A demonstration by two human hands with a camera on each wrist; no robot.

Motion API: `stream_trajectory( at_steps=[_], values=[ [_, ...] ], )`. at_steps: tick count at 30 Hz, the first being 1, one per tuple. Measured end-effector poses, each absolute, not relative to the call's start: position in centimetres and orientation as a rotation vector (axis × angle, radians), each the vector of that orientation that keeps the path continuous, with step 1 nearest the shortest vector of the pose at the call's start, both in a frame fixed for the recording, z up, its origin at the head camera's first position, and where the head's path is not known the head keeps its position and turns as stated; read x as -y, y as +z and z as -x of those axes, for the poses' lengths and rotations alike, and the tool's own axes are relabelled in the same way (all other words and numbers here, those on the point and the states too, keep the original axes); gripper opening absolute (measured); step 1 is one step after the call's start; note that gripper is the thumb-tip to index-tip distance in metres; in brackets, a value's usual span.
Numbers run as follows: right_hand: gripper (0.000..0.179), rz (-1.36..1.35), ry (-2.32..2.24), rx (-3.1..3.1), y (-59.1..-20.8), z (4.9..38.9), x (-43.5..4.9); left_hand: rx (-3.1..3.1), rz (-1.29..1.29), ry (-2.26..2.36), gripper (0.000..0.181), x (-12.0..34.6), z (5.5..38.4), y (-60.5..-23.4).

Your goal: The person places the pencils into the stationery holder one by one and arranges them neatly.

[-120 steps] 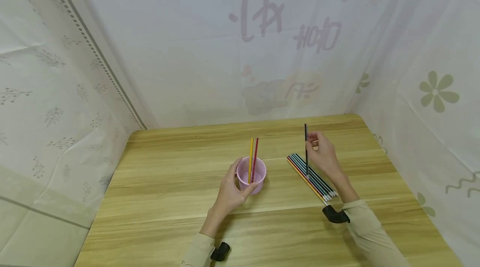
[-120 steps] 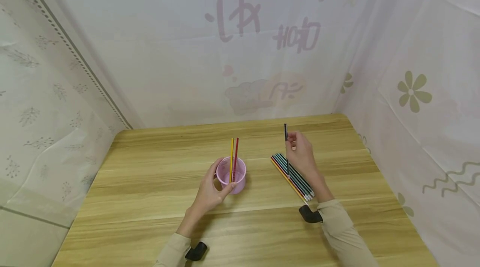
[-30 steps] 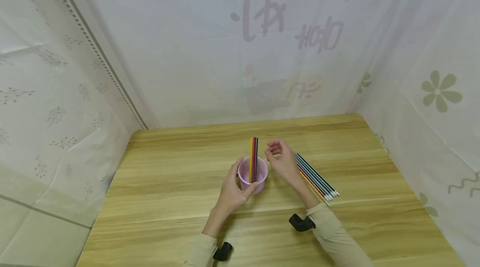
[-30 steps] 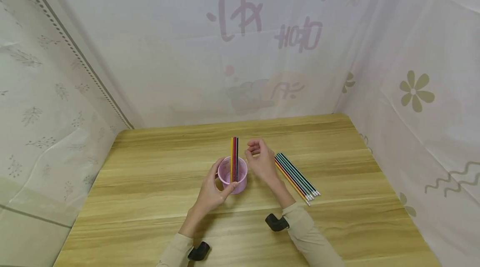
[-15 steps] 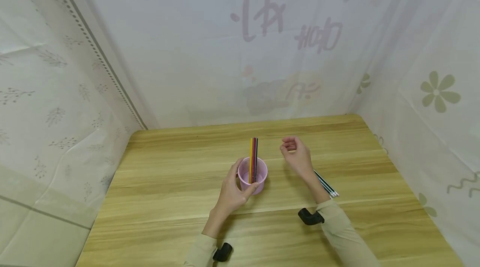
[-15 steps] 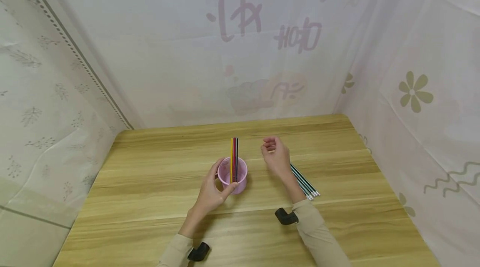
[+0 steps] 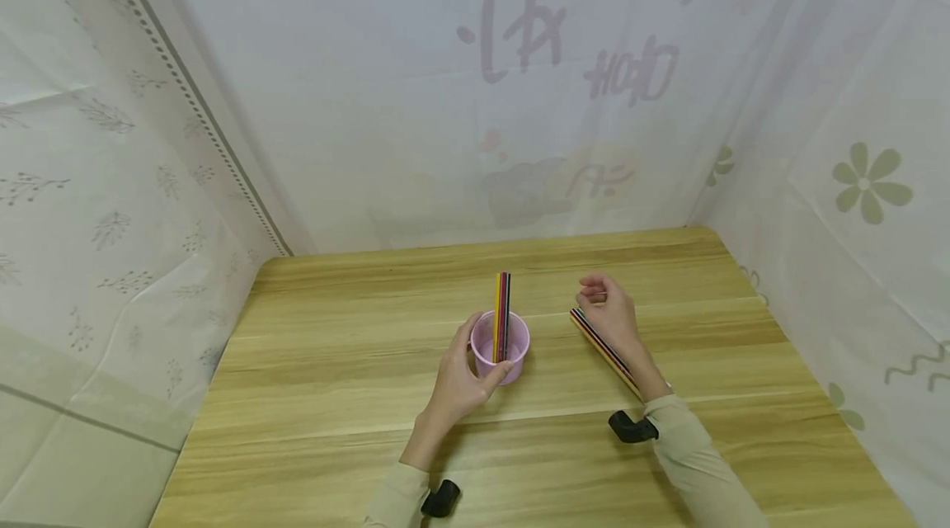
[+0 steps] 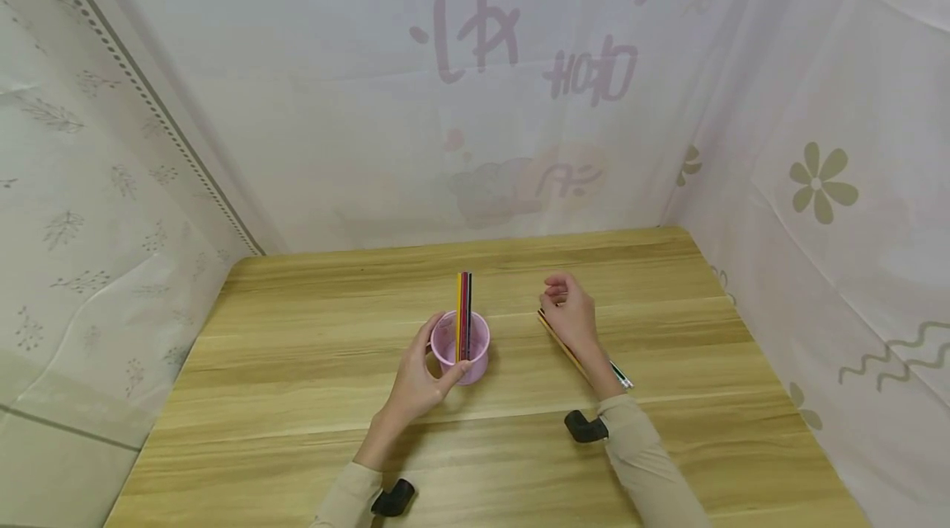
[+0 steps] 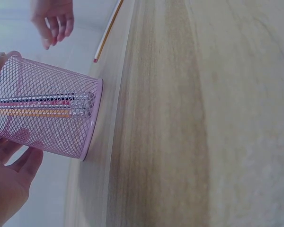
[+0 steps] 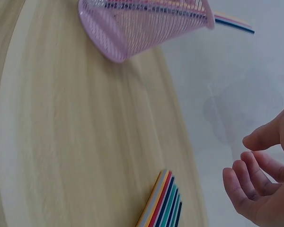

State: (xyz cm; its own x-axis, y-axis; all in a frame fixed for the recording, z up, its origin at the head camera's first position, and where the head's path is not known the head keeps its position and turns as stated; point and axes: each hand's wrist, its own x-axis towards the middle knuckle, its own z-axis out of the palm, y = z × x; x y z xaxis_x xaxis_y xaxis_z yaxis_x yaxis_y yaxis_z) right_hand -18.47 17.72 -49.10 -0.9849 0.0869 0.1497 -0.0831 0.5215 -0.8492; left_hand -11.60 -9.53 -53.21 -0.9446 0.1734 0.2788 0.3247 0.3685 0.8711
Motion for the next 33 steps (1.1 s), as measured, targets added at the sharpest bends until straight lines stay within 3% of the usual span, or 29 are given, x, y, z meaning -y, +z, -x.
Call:
stream_trajectory(
  at_steps=[33],
  values=[
    [0.022, 0.121, 1.273, 2.712, -53.1, 17.5, -22.5, 2.463, 0.459, -1.616, 0.089, 9.4, 11.5, -53.2]
  ],
)
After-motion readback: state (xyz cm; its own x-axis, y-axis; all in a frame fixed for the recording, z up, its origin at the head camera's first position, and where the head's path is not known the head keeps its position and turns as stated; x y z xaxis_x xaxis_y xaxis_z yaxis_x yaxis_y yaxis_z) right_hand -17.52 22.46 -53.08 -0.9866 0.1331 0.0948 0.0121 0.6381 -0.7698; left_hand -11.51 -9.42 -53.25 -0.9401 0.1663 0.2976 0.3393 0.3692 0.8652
